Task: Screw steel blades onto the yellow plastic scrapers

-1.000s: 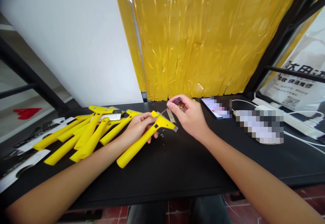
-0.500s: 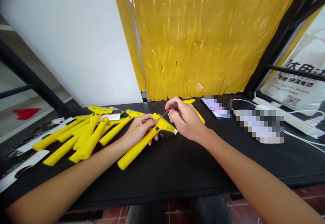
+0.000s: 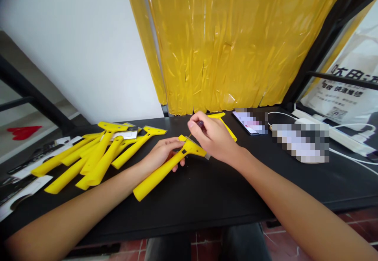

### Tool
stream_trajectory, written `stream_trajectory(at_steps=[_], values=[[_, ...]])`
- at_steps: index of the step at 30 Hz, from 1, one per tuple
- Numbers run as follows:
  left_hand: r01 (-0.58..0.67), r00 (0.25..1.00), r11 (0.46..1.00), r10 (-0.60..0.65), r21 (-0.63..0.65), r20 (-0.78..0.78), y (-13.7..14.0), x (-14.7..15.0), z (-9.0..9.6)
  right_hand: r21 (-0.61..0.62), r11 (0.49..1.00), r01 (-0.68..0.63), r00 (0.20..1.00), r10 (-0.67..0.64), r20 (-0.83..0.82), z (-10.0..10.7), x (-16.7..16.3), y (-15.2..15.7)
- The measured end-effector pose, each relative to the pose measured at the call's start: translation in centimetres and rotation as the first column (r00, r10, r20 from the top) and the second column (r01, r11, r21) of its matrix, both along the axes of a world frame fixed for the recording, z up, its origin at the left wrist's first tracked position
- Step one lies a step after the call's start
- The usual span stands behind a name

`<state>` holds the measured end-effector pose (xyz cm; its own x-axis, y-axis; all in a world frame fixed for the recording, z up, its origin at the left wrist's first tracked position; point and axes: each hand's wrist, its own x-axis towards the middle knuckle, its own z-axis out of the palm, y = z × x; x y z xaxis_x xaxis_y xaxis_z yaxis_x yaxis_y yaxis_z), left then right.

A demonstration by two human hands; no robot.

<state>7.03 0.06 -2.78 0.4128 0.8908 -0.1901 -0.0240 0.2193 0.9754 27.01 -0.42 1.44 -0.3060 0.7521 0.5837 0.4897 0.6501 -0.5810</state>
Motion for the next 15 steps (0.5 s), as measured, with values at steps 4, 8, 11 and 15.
stream_trajectory(at_steps=[4, 8, 11, 15], values=[[-0.026, 0.999, 1.000, 0.026, -0.015, 0.019, -0.25, 0.26, 0.11, -0.018, 0.999, 0.049, 0.999, -0.049, -0.015, -0.28, -0.29, 0.22], [-0.031, 0.999, 0.999, 0.032, -0.020, 0.031, -0.51, 0.41, 0.17, -0.114, 0.993, 0.029, 0.990, -0.044, -0.132, -0.62, -0.38, 0.62], [-0.031, 0.999, 0.999, 0.032, -0.017, 0.037, -0.50, 0.37, 0.11, -0.156, 0.987, -0.030, 0.981, 0.000, -0.192, -0.74, -0.30, 0.83], [-0.035, 0.999, 0.999, 0.035, -0.014, 0.034, -0.33, 0.23, 0.01, -0.135, 0.988, -0.073, 0.983, 0.049, -0.176, -0.81, -0.12, 0.98]])
